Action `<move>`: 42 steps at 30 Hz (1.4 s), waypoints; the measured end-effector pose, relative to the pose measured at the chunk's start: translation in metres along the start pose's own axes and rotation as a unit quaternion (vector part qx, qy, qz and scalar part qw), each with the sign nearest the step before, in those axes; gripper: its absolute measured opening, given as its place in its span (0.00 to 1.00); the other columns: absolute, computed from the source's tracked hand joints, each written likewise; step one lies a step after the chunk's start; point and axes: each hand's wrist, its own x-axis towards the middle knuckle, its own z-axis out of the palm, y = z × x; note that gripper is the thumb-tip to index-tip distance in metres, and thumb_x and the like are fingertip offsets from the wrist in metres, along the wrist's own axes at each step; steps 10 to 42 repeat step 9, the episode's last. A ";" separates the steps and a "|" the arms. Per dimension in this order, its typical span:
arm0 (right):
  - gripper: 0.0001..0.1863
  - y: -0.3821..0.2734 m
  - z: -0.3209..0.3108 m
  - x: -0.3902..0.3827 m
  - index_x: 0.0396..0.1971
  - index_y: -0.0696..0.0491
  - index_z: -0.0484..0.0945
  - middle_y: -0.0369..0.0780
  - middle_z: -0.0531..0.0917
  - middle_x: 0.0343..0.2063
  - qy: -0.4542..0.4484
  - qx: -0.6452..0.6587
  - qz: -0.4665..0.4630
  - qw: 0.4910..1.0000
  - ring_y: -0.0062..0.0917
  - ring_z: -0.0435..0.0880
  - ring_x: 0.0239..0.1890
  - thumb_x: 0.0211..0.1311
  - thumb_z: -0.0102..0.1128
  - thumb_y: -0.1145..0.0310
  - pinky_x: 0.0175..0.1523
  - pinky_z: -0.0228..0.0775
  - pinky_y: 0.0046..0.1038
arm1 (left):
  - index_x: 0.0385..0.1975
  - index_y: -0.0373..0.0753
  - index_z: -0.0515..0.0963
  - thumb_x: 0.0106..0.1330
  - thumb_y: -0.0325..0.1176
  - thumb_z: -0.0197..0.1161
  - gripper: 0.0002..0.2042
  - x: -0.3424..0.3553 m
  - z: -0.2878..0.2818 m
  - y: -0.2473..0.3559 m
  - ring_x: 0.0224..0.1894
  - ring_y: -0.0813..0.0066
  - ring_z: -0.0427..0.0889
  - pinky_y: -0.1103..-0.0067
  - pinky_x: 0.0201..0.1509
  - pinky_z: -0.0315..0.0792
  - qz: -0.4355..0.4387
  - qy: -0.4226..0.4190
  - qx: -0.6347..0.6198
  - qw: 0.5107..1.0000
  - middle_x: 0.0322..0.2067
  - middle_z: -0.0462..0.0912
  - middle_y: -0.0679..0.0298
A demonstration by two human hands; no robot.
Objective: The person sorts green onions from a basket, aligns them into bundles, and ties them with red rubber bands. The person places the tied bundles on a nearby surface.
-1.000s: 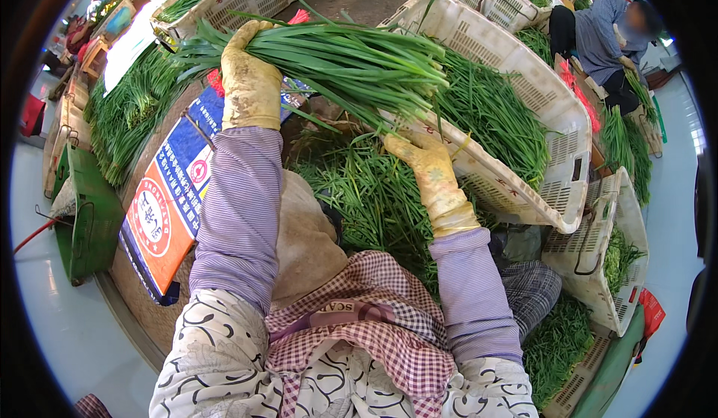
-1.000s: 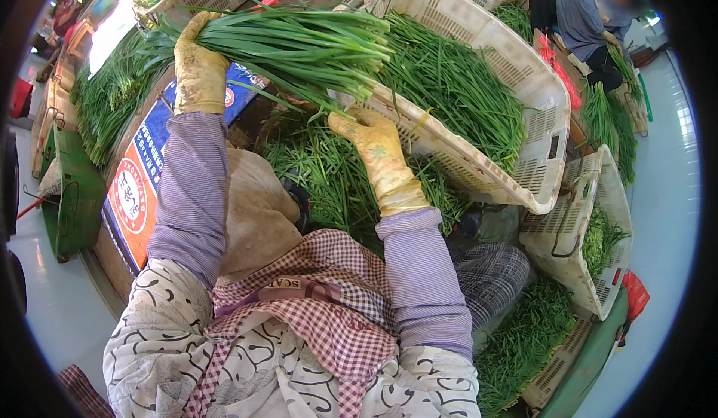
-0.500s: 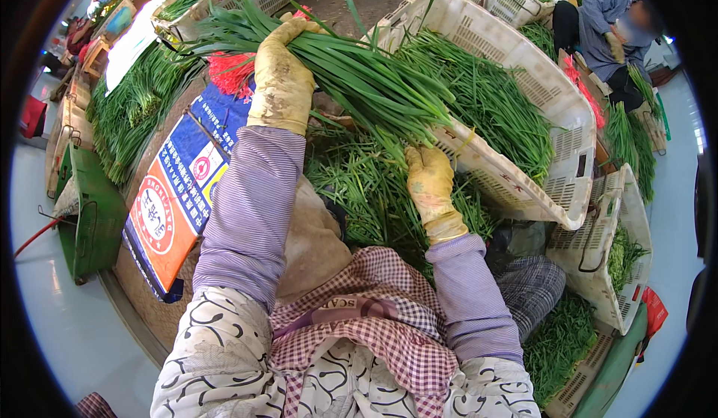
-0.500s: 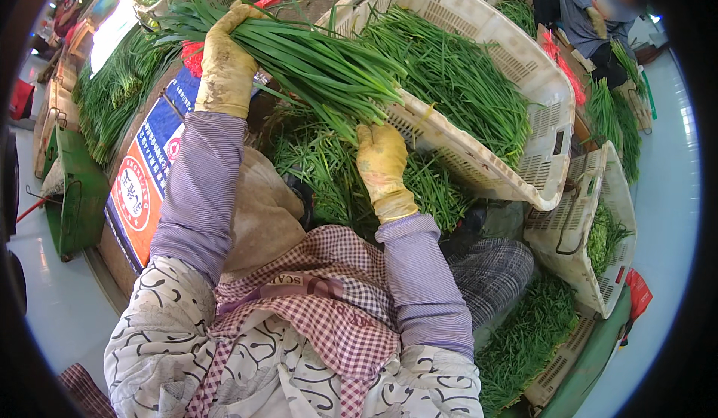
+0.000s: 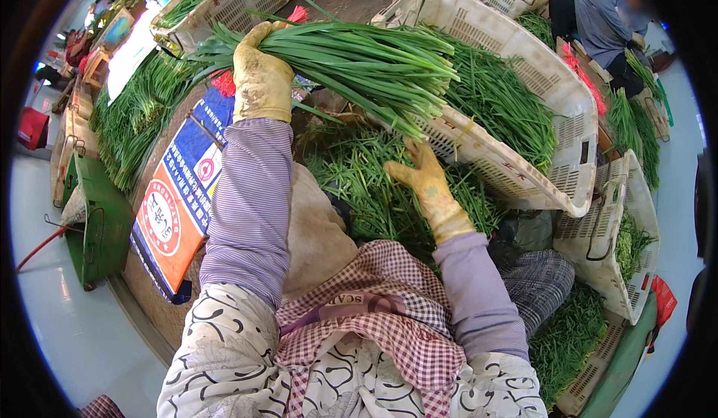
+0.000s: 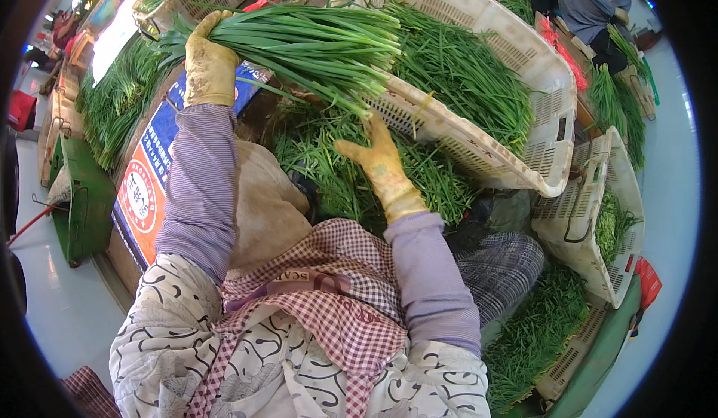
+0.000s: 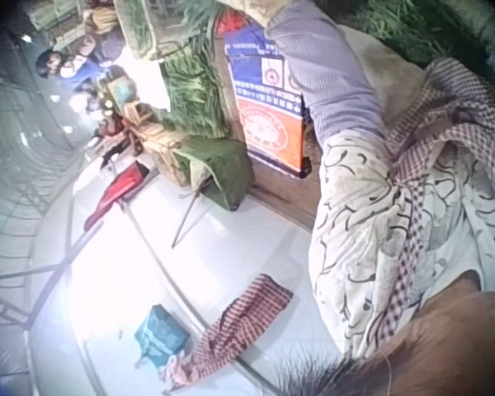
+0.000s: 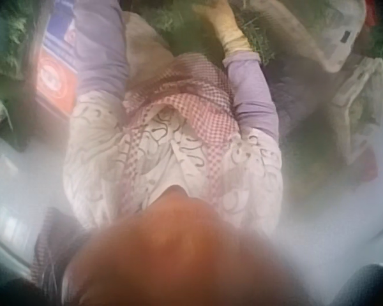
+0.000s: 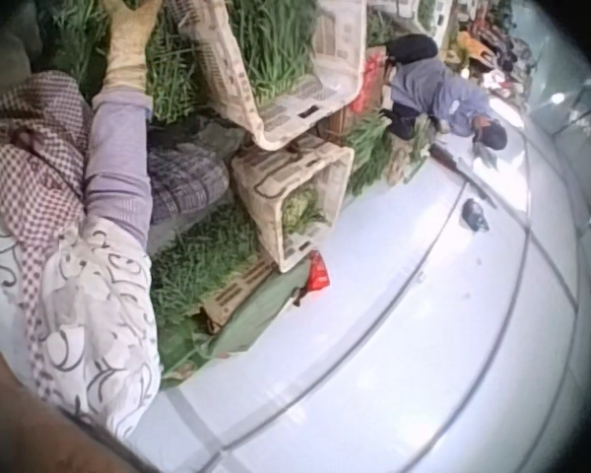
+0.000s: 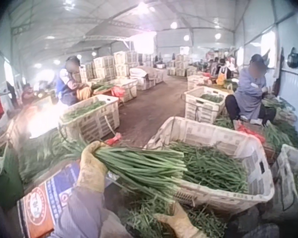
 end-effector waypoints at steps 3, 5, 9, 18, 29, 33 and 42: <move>0.25 -0.022 0.020 0.016 0.53 0.60 0.77 0.44 0.82 0.49 -0.028 0.197 0.007 0.980 0.29 0.80 0.51 0.55 0.70 0.67 0.58 0.70 0.29 | 0.35 0.26 0.75 0.63 0.23 0.57 0.06 0.000 0.002 -0.005 0.35 0.52 0.81 0.63 0.48 0.79 0.006 -0.004 -0.001 1.000 0.32 0.82 0.50; 0.18 -0.034 0.020 0.018 0.49 0.59 0.79 0.41 0.85 0.40 -0.040 0.224 0.021 0.974 0.25 0.82 0.40 0.60 0.64 0.69 0.51 0.72 0.25 | 0.33 0.26 0.76 0.62 0.23 0.57 0.05 0.001 0.002 -0.005 0.35 0.52 0.81 0.63 0.49 0.78 0.003 0.008 0.004 1.000 0.32 0.82 0.50; 0.14 -0.043 0.006 0.012 0.39 0.59 0.84 0.39 0.84 0.25 0.004 0.189 0.017 0.982 0.19 0.73 0.21 0.67 0.51 0.68 0.35 0.69 0.22 | 0.32 0.27 0.77 0.60 0.23 0.59 0.05 0.010 -0.004 0.001 0.36 0.53 0.82 0.61 0.51 0.77 0.025 -0.014 0.019 0.999 0.32 0.83 0.50; 0.14 -0.043 0.006 0.012 0.39 0.59 0.84 0.39 0.84 0.25 0.004 0.189 0.017 0.982 0.19 0.73 0.21 0.67 0.51 0.68 0.35 0.69 0.22 | 0.32 0.27 0.77 0.60 0.23 0.59 0.05 0.010 -0.004 0.001 0.36 0.53 0.82 0.61 0.51 0.77 0.025 -0.014 0.019 0.999 0.32 0.83 0.50; 0.14 -0.043 0.006 0.012 0.39 0.59 0.84 0.39 0.84 0.25 0.004 0.189 0.017 0.982 0.19 0.73 0.21 0.67 0.51 0.68 0.35 0.69 0.22 | 0.32 0.27 0.77 0.60 0.23 0.59 0.05 0.010 -0.004 0.001 0.36 0.53 0.82 0.61 0.51 0.77 0.025 -0.014 0.019 0.999 0.32 0.83 0.50; 0.14 -0.043 0.006 0.012 0.39 0.59 0.84 0.39 0.84 0.25 0.004 0.189 0.017 0.982 0.19 0.73 0.21 0.67 0.51 0.68 0.35 0.69 0.22 | 0.32 0.27 0.77 0.60 0.23 0.59 0.05 0.010 -0.004 0.001 0.36 0.53 0.82 0.61 0.51 0.77 0.025 -0.014 0.019 0.999 0.32 0.83 0.50; 0.14 -0.043 0.006 0.012 0.39 0.59 0.84 0.39 0.84 0.25 0.004 0.189 0.017 0.982 0.19 0.73 0.21 0.67 0.51 0.68 0.35 0.69 0.22 | 0.32 0.27 0.77 0.60 0.23 0.59 0.05 0.010 -0.004 0.001 0.36 0.53 0.82 0.61 0.51 0.77 0.025 -0.014 0.019 0.999 0.32 0.83 0.50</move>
